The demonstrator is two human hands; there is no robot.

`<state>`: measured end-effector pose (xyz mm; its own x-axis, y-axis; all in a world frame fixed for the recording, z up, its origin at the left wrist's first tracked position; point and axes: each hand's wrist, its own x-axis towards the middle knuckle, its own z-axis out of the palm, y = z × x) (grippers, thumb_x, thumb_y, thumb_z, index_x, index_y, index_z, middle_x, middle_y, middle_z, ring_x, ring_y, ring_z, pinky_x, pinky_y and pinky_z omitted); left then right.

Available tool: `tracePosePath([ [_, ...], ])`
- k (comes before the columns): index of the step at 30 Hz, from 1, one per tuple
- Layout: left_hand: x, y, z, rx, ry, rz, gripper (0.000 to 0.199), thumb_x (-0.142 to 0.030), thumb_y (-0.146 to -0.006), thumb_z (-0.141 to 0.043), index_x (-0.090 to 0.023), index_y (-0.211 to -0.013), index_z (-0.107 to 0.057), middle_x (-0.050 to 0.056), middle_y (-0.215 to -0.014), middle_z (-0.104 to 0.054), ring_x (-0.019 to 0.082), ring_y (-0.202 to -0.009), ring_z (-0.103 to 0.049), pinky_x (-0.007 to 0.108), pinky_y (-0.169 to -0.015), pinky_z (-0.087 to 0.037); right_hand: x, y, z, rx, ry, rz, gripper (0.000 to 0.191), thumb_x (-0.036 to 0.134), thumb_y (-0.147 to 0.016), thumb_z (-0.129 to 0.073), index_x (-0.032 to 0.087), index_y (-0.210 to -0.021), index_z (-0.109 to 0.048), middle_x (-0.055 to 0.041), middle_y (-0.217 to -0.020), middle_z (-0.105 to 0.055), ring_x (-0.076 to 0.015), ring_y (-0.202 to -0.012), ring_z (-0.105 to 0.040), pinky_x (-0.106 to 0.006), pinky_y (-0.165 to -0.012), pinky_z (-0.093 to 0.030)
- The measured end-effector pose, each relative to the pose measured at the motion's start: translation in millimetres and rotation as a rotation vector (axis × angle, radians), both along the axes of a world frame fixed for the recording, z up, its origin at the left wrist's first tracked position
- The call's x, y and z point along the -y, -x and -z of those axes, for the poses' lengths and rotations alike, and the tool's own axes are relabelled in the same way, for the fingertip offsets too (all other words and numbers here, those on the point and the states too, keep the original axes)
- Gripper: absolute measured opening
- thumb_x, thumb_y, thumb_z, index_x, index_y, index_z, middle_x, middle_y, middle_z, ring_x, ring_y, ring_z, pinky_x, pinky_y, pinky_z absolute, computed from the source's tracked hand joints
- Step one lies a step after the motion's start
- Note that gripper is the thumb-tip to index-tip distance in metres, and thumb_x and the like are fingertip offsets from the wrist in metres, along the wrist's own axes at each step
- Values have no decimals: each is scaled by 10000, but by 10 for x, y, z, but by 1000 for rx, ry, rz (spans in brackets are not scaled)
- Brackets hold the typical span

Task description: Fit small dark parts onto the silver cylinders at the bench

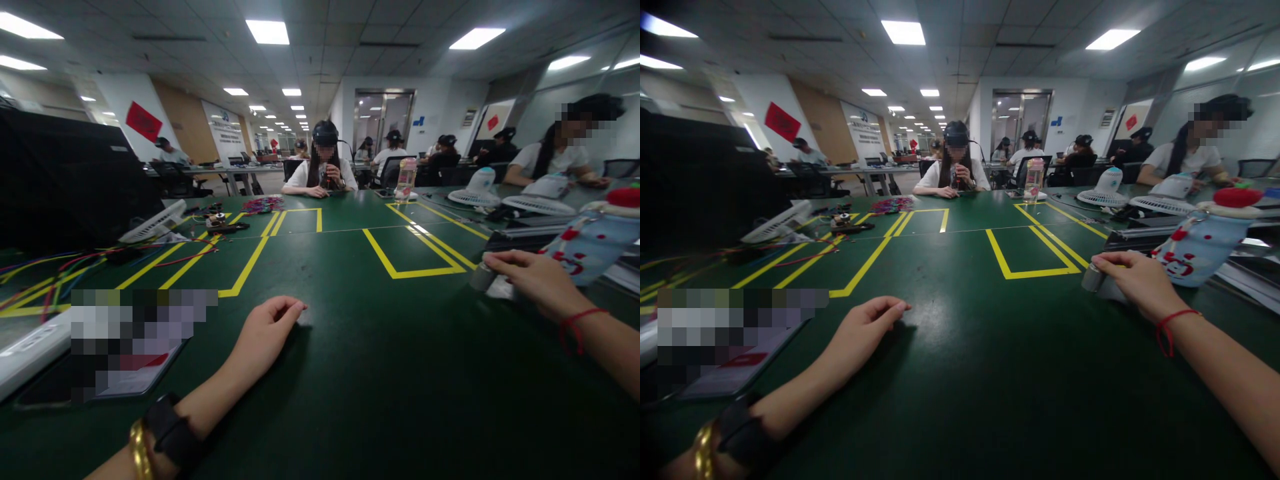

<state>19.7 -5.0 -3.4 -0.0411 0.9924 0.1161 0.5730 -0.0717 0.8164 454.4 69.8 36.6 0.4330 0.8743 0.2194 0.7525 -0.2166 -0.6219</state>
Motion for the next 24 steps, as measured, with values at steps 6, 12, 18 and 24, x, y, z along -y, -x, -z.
tracePosePath([
  [6,-1,2,2,6,2,2,349,-496,-808,-494,-205,-891,-669,7,-735,-633,174,-677,-556,269,-609,-393,-42,-77,27,65,-33,21,477,521,-712,-579,160,-1006,-678,-111,-884,-656,-174,-745,-544,-302,-652,-353],
  [12,8,-3,-1,21,0,-4,345,-491,-804,-496,-207,-886,-673,12,-746,-646,170,-654,-549,265,-600,-390,-92,-175,49,108,-9,10,418,492,-683,-613,181,-951,-695,-94,-879,-663,-209,-806,-563,-320,-716,-379],
  [18,5,-2,-1,11,-1,2,351,-495,-808,-490,-205,-889,-670,8,-729,-637,176,-673,-556,268,-610,-393,-137,-221,102,-2,-15,-58,395,454,-658,-622,211,-957,-708,-62,-981,-669,-228,-922,-574,-328,-780,-414],
  [24,7,-5,-10,24,-4,3,354,-489,-801,-496,-196,-890,-673,17,-752,-649,181,-685,-562,266,-609,-395,-129,-197,146,-112,-56,-36,494,481,-636,-618,168,-1015,-669,-89,-969,-670,-197,-798,-606,-295,-662,-452],
])
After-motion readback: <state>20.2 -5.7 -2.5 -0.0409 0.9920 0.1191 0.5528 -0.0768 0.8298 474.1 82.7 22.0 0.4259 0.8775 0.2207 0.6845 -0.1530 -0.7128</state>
